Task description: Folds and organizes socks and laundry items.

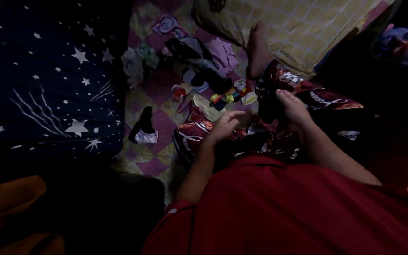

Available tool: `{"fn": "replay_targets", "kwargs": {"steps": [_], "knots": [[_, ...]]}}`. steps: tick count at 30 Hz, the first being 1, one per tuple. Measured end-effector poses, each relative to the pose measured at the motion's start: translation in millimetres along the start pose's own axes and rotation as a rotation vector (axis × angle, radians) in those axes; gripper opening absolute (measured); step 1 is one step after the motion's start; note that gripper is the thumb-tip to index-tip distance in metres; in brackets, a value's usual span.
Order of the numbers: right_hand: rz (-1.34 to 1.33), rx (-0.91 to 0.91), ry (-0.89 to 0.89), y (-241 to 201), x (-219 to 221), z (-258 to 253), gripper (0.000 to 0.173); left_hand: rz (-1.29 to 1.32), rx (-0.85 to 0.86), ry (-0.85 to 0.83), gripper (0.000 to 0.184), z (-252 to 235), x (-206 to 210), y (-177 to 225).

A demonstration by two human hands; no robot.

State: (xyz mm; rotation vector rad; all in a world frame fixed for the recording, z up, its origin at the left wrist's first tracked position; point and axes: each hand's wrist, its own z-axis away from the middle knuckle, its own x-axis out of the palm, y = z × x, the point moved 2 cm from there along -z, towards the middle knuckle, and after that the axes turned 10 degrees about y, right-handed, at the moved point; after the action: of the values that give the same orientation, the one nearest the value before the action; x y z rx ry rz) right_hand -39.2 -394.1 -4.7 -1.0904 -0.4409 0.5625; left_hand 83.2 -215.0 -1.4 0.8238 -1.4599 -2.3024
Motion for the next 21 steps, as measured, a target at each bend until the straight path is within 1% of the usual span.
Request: {"fn": "replay_targets", "kwargs": {"steps": [3, 6, 7, 10, 11, 12, 13, 14, 15, 16, 17, 19, 20, 21], "knots": [[-0.108, -0.062, 0.161, -17, -41, -15, 0.032, -0.128, -0.001, 0.164, 0.037, 0, -37, -15], [-0.292, -0.172, 0.368, -42, -88, -22, 0.032, -0.161, -0.089, 0.375, 0.038, 10, -74, -30], [-0.413, -0.220, 0.422, -49, -104, -25, 0.034, -0.162, -0.129, 0.438, 0.038, 14, -83, -33], [-0.990, -0.392, 0.545, -60, -148, -39, 0.034, -0.162, -0.186, 0.572, 0.037, 20, -92, -39], [-1.092, -0.398, 0.669, -62, -154, -38, 0.037, -0.175, -0.179, 0.586, 0.037, 19, -91, -38], [-1.096, -0.361, 0.787, -63, -153, -31, 0.045, -0.204, -0.159, 0.579, 0.036, 17, -88, -35], [-1.050, -0.301, 0.857, -63, -147, -24, 0.047, -0.258, -0.126, 0.555, 0.035, 11, -85, -33], [-0.981, -0.225, 0.881, -61, -137, -18, 0.045, -0.319, -0.081, 0.514, 0.034, 2, -82, -31], [-0.900, -0.143, 0.877, -58, -125, -13, 0.036, -0.387, -0.025, 0.461, 0.033, -8, -77, -30], [-0.785, -0.068, 0.851, -53, -114, -11, 0.021, -0.457, 0.034, 0.398, 0.033, -21, -71, -30], [-0.661, -0.034, 0.775, -45, -102, -10, 0.014, -0.521, 0.090, 0.328, 0.032, -34, -64, -31], [-0.411, -0.051, 0.572, -28, -82, -13, 0.015, -0.661, 0.167, 0.198, 0.032, -62, -48, -37], [-0.266, -0.087, 0.483, -22, -69, -14, 0.023, -0.738, 0.174, 0.152, 0.033, -75, -40, -40], [-0.104, -0.129, 0.396, -16, -56, -16, 0.029, -0.820, 0.144, 0.116, 0.035, -84, -34, -43]]}}
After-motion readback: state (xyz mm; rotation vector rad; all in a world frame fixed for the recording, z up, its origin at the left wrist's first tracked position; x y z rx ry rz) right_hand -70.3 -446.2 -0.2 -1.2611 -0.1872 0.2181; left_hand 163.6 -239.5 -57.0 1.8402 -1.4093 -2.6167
